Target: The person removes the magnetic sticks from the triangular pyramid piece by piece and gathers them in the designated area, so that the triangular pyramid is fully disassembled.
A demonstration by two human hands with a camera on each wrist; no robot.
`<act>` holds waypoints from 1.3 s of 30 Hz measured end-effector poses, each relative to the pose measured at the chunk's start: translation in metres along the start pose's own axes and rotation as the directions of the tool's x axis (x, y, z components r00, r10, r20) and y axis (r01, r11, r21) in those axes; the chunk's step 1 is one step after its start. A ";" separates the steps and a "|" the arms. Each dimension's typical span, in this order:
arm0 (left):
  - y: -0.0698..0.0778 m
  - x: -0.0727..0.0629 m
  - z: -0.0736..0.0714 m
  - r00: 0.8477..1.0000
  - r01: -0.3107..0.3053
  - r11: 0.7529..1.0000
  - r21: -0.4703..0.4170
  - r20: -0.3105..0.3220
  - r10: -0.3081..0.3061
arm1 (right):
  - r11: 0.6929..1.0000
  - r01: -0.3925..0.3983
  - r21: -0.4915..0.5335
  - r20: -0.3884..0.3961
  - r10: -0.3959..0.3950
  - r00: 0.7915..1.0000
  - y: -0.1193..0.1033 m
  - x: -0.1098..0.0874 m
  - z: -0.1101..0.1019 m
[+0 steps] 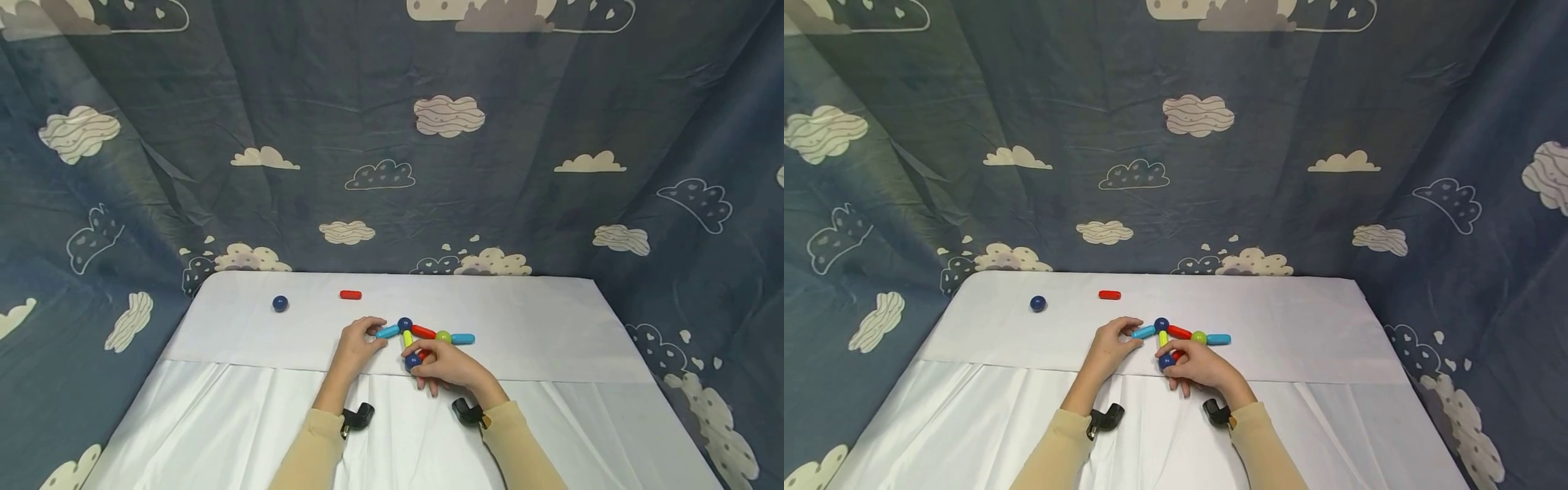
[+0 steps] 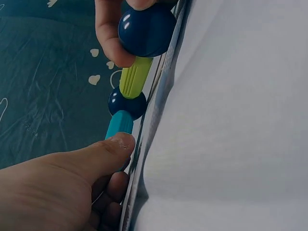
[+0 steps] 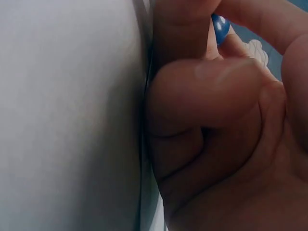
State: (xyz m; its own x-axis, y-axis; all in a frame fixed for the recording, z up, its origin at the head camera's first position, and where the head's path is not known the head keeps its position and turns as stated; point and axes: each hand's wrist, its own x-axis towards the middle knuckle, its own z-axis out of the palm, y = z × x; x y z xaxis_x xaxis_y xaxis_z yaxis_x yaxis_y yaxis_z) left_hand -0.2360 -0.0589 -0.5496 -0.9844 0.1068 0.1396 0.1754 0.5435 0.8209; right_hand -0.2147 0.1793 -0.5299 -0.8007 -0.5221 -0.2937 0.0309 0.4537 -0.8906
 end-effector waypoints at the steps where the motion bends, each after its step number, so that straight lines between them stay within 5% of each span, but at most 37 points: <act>1: 0.000 0.000 0.000 1.000 0.006 1.000 0.002 0.002 -0.006 | 1.000 -0.004 0.002 0.006 0.004 1.000 0.000 0.000 0.000; 12: 0.000 -0.001 -0.001 1.000 0.024 1.000 0.007 0.008 -0.024 | 1.000 0.019 0.012 0.044 -0.019 0.999 -0.005 -0.008 -0.009; 18: 0.001 -0.002 -0.002 0.998 0.048 0.999 -0.020 0.045 -0.047 | 0.998 0.061 0.022 -0.145 -0.057 0.988 -0.015 -0.013 -0.017; 21: 0.002 -0.002 -0.002 0.996 0.049 0.998 -0.026 0.076 -0.047 | 0.998 0.064 0.007 -0.292 -0.059 0.955 -0.017 -0.012 -0.020; 25: 0.002 -0.003 -0.002 0.994 0.031 0.999 -0.012 0.105 -0.029 | 0.996 0.063 -0.056 -0.467 -0.082 0.881 -0.014 -0.008 -0.022; 30: 0.002 -0.003 -0.001 0.988 0.009 1.000 -0.011 0.153 -0.007 | 0.984 -0.009 -0.176 -0.574 -0.095 0.813 -0.008 -0.002 -0.018; 33: 0.001 -0.003 -0.001 0.984 -0.006 1.000 -0.019 0.177 0.009 | 0.973 -0.042 -0.229 -0.570 -0.099 0.816 -0.004 0.000 -0.015; 39: 0.001 -0.004 0.000 0.986 -0.008 0.999 -0.037 0.167 0.014 | 0.954 -0.073 -0.292 -0.506 -0.089 0.858 0.002 0.003 -0.010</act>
State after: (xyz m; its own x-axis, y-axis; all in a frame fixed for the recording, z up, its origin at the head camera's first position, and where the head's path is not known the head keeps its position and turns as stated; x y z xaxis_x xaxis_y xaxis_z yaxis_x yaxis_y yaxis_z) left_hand -0.2316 -0.0590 -0.5497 -0.9661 0.2517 0.0570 0.1827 0.5113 0.8398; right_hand -0.2228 0.1858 -0.5287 -0.9924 -0.1230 0.0025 -0.0863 0.6816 -0.7266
